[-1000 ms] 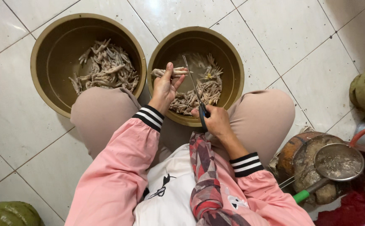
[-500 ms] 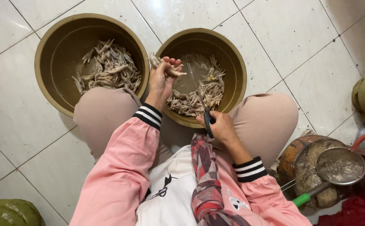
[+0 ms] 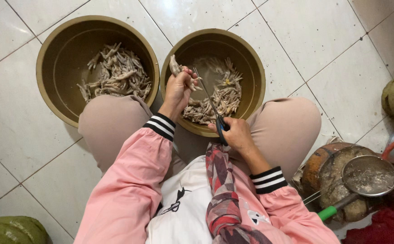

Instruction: The person sits on the floor and uses scissors to trim the tips of chicken feet, moving them from a source bowl to a destination bowl.

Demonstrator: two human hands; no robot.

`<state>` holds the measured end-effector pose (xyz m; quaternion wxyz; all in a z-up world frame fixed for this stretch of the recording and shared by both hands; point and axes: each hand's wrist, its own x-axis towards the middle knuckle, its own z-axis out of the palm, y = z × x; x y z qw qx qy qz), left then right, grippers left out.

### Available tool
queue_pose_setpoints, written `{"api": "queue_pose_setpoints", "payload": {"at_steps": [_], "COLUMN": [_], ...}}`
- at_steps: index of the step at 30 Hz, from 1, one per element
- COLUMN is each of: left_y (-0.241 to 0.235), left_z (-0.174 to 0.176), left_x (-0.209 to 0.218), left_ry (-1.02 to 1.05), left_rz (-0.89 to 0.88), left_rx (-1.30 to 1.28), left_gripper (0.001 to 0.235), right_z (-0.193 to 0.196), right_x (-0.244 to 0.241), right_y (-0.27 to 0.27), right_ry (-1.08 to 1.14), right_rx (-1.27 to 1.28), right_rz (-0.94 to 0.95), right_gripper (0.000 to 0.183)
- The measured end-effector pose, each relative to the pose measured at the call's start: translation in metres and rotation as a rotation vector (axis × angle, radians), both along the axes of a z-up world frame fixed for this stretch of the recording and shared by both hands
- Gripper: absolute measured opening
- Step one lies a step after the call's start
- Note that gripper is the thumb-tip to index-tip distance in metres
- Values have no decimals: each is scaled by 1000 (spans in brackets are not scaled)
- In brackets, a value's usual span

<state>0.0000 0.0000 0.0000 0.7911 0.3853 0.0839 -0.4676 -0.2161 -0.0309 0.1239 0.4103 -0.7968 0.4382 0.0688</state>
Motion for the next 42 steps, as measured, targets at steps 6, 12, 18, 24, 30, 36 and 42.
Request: {"api": "queue_pose_setpoints", "payload": {"at_steps": [6,12,18,24,30,36,42], "left_y": [-2,0,13,38,24,16,24], "left_z": [-8,4,4,-57,-30,20,88], "left_x": [-5,0,43,122,120,69,33], "left_ry": [-6,-305,-349,-644,-576,-781,-499], "left_rz": [-42,-45,495,1087,1198,345,-164], "left_rx": [11,92,308,944,696,-54,-168], "left_gripper": [24,15,23,52,33,116,63], "right_z": [-14,-2,0,15,2,4,22], "right_x": [-5,0,-4,-3,-12,-7,-6], "right_y": [-2,-6,-10,-9,-12,-6,0], "right_ry": [-46,-216,-196,-221,-176,-104,-178], "right_rx": [-32,41,62,61,32,17,52], "right_rz": [-93,-257,-263,-245,-223,-243,-223], "right_gripper": [53,52,53,53,54,37,49]}}
